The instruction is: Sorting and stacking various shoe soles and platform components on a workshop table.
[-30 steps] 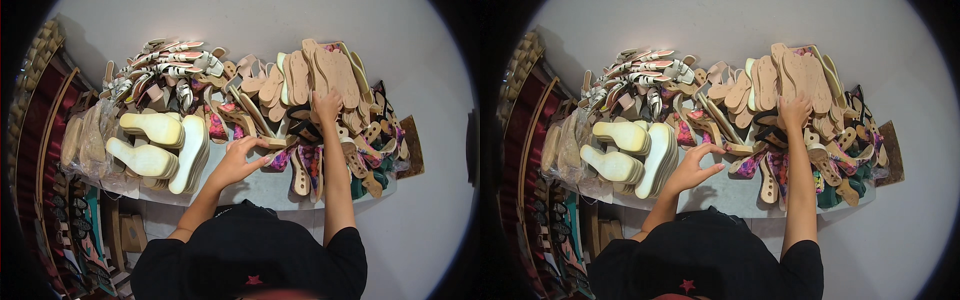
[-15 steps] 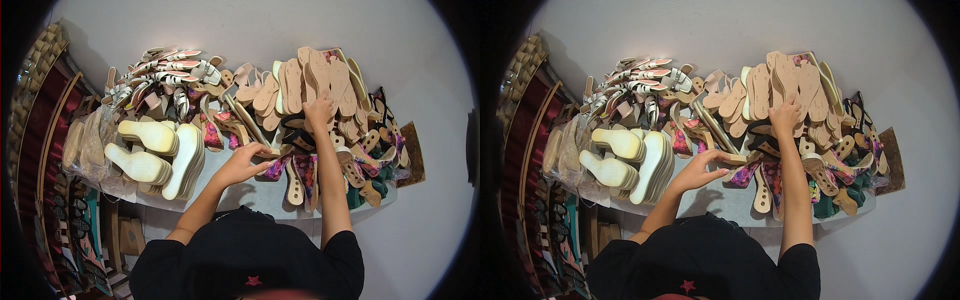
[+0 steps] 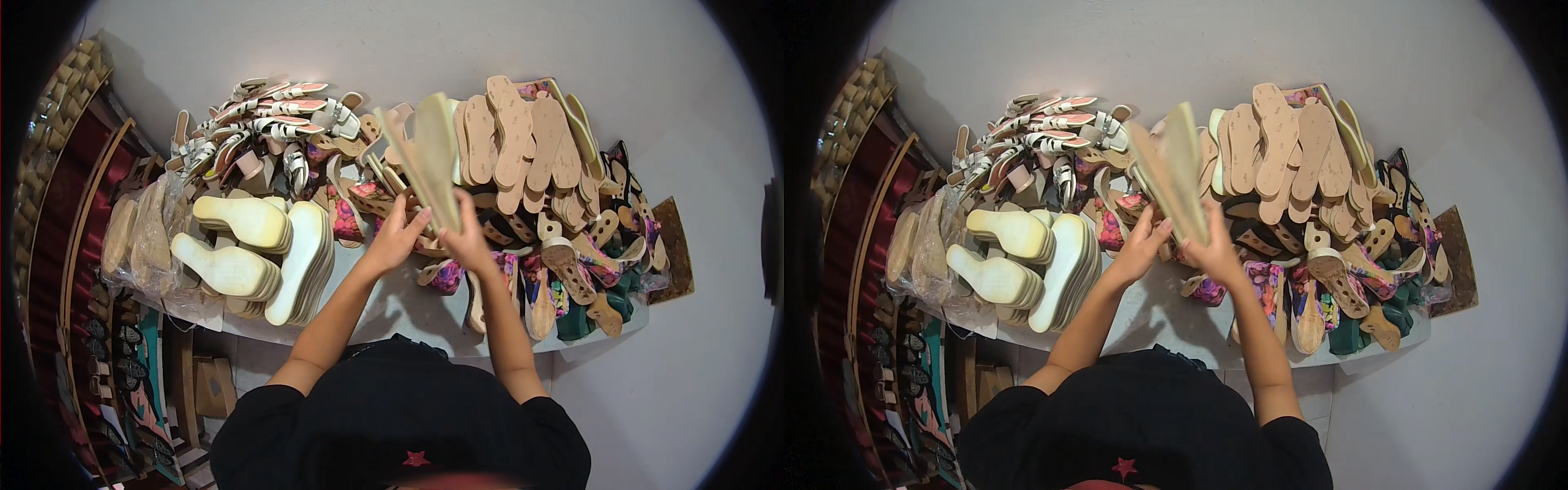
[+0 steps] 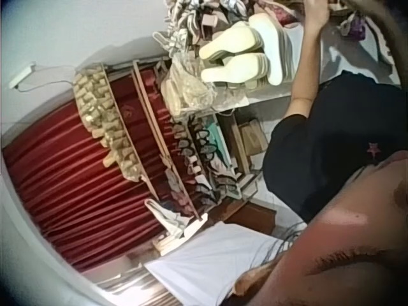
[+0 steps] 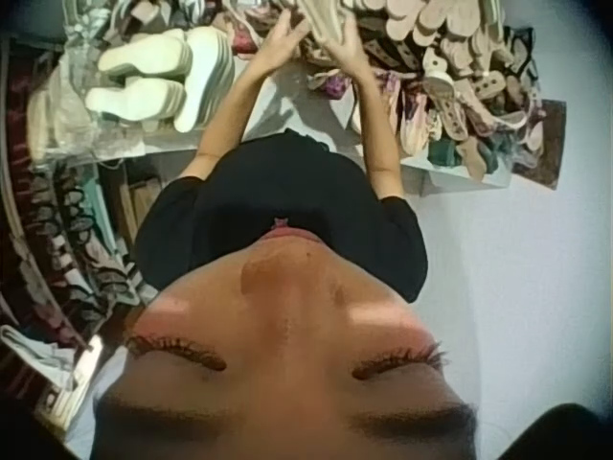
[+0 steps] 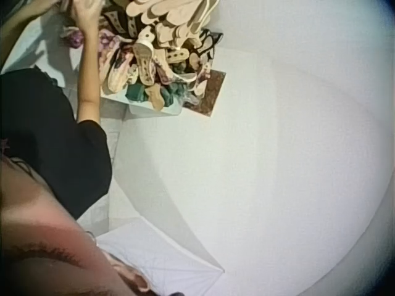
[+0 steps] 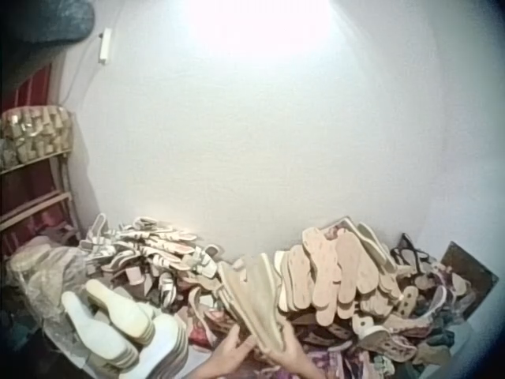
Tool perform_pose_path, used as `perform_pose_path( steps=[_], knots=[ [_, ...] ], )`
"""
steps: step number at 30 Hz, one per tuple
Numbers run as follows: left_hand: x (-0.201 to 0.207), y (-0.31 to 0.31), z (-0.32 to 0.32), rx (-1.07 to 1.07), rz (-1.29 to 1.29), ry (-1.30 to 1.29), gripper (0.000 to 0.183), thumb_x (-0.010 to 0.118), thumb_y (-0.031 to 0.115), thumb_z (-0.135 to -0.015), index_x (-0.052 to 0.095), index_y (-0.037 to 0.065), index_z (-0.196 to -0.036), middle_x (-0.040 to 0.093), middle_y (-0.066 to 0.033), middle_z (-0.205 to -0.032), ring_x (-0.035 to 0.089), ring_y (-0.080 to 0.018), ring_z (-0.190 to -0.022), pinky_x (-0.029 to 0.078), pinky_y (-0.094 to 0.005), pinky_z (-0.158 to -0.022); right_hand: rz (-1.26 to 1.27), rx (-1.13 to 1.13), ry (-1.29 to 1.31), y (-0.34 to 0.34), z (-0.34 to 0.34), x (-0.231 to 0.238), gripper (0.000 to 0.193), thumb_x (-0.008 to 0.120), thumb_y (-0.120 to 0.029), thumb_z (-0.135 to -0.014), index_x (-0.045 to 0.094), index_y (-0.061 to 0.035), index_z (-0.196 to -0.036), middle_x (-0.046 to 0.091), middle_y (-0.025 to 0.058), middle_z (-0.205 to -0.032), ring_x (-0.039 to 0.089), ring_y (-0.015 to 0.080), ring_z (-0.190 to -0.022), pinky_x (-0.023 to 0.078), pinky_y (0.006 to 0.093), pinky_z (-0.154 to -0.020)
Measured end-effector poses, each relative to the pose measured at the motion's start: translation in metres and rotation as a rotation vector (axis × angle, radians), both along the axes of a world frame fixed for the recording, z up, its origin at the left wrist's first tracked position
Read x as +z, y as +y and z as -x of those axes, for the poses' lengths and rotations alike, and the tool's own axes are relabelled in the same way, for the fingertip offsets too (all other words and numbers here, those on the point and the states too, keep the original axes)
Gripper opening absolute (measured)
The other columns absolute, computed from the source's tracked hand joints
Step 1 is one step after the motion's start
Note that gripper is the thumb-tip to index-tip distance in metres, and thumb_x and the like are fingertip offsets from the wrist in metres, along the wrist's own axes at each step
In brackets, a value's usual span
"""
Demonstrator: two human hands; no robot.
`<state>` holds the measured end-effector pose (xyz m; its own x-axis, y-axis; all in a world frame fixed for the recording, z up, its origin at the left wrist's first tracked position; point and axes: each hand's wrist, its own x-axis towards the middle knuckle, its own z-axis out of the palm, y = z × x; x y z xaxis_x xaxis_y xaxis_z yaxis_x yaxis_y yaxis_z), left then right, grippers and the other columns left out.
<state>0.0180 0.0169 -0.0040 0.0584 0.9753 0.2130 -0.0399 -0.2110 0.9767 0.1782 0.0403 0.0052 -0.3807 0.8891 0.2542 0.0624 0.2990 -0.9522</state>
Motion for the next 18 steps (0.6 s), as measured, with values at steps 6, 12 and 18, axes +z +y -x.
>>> perform_pose_path(
  steps=[6,12,18],
  knots=[
    [-0.011,-0.016,-0.003,0.123,-0.006,-0.152,0.052,0.056,0.016,-0.089,0.028,-0.003,-0.128,0.049,-0.0145,-0.117,0.052,-0.0164,-0.102,0.043,-0.0289,-0.086,-0.176,-0.038,0.088,-0.028,0.036,-0.051,0.058,0.045,-0.041,-0.091,0.031,0.0009,-0.129,0.048,0.0186,-0.117,0.049,0.0257,-0.109,0.038,0.0335,-0.091],
    [0.002,-0.037,0.025,0.174,-0.025,-0.022,0.061,0.066,0.012,-0.081,0.031,0.001,-0.129,0.049,-0.0141,-0.118,0.051,-0.0194,-0.105,0.042,-0.0315,-0.089,0.212,-0.111,0.445,-0.037,0.044,-0.068,0.042,0.031,-0.032,-0.098,0.040,0.0021,-0.120,0.058,0.0100,-0.099,0.058,0.0138,-0.079,0.047,0.0270,-0.073],
    [0.024,-0.054,0.057,0.237,-0.148,0.150,0.060,0.069,0.003,-0.071,0.042,0.002,-0.125,0.054,-0.0115,-0.112,0.051,-0.0195,-0.107,0.038,-0.0312,-0.093,0.291,-0.190,0.446,-0.031,0.041,-0.066,0.055,0.044,0.011,-0.074,0.037,0.0023,-0.128,0.054,0.0132,-0.115,0.055,0.0191,-0.103,0.045,0.0296,-0.086]
  ],
)
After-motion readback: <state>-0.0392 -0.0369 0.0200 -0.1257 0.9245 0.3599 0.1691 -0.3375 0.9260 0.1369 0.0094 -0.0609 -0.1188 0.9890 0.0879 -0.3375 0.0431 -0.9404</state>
